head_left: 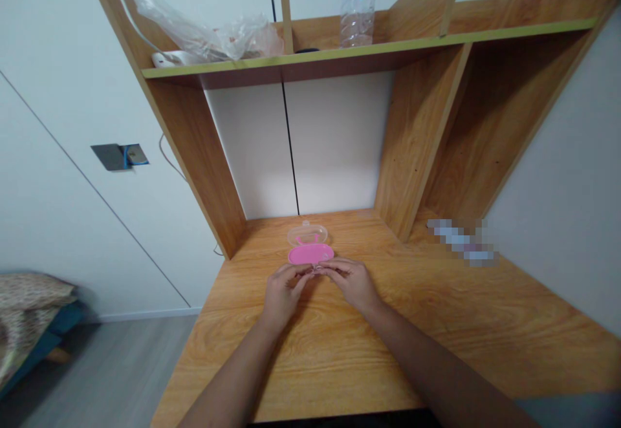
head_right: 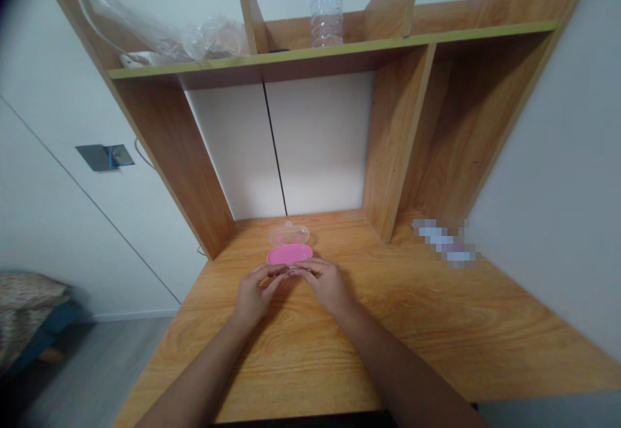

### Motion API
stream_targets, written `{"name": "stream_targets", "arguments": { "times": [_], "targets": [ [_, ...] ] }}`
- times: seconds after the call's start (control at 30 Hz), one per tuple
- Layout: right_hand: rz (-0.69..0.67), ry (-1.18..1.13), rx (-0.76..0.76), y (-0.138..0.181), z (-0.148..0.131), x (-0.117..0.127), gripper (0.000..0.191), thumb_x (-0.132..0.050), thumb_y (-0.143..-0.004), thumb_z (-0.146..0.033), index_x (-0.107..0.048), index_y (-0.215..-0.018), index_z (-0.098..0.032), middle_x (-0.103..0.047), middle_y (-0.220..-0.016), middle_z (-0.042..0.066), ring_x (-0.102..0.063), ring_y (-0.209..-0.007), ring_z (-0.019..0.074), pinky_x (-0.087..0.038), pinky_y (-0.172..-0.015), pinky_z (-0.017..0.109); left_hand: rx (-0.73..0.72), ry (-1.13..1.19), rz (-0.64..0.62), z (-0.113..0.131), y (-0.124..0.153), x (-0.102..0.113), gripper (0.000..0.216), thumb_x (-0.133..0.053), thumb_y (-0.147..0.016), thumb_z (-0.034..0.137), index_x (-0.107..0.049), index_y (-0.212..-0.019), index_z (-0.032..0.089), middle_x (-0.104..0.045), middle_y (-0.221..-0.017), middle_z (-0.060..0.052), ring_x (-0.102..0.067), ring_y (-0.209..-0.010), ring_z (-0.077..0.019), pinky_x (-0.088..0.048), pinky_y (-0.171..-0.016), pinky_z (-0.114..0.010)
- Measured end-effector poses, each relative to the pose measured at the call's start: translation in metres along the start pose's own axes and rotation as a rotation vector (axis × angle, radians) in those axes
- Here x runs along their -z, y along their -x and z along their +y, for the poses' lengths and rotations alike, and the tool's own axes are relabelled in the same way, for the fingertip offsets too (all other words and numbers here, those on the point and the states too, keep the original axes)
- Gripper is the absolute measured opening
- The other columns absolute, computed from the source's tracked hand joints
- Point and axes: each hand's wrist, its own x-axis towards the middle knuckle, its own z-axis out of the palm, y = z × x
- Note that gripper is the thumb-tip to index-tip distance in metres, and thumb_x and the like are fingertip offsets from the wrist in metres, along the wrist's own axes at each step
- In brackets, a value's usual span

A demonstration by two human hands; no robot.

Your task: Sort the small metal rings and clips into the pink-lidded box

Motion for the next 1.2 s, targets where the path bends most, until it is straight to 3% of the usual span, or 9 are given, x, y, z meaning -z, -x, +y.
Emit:
{"name": "stream_targets", "arguments": {
  "times": [0.4, 0.6, 0.93, 1.2],
  "targets": [
    [-0.031, -0.064, -0.006, 0.000, -0.010, 0.000, 0.007, -0.078, -0.083, -0.030, -0.080, -0.088, -0.024, -0.079, -0.090, 0.004, -0.073, -0.083, 0.0202, -0.057, -0.072, 0.028, -0.028, 0.010, -0.019, -0.003, 0.002, -0.002, 0.031, -0.065, -0.094, 0.028, -0.071, -0.123, 0.021, -0.078, -0.101, -0.009, -0.073, -0.084, -0.0191, -0.061, -0.082, -0.035],
    [-0.021, -0.027, 0.018, 0.001, -0.007, 0.001, 0.010, -0.078, -0.083, -0.033, -0.079, -0.088, -0.024, -0.078, -0.089, 0.005, -0.071, -0.080, 0.0200, -0.057, -0.070, 0.029, -0.029, 0.026, -0.073, -0.001, 0.002, -0.003, 0.038, -0.063, -0.094, 0.022, -0.065, -0.131, 0.025, -0.077, -0.112, -0.008, -0.074, -0.094, -0.0197, -0.060, -0.088, -0.037],
    [-0.120, 0.035, 0.118, 0.001, 0.002, 0.001, 0.015, -0.069, -0.092, -0.028, -0.079, -0.102, -0.029, -0.077, -0.098, 0.004, -0.071, -0.092, 0.0197, -0.057, -0.087, 0.033, -0.024, 0.040, -0.157, -0.002, 0.005, -0.003, 0.047, -0.063, -0.093, 0.017, -0.058, -0.139, 0.024, -0.075, -0.115, -0.010, -0.073, -0.099, -0.0196, -0.059, -0.091, -0.036],
    [-0.162, 0.115, 0.159, 0.002, -0.002, 0.003, 0.018, -0.062, -0.097, -0.029, -0.077, -0.106, -0.029, -0.075, -0.101, 0.004, -0.070, -0.093, 0.0183, -0.056, -0.086, 0.032, -0.069, 0.007, -0.133, -0.007, 0.005, -0.006, 0.035, -0.063, -0.093, 0.017, -0.068, -0.127, 0.024, -0.075, -0.117, -0.009, -0.073, -0.102, -0.0205, -0.060, -0.092, -0.036]
  ]
}}
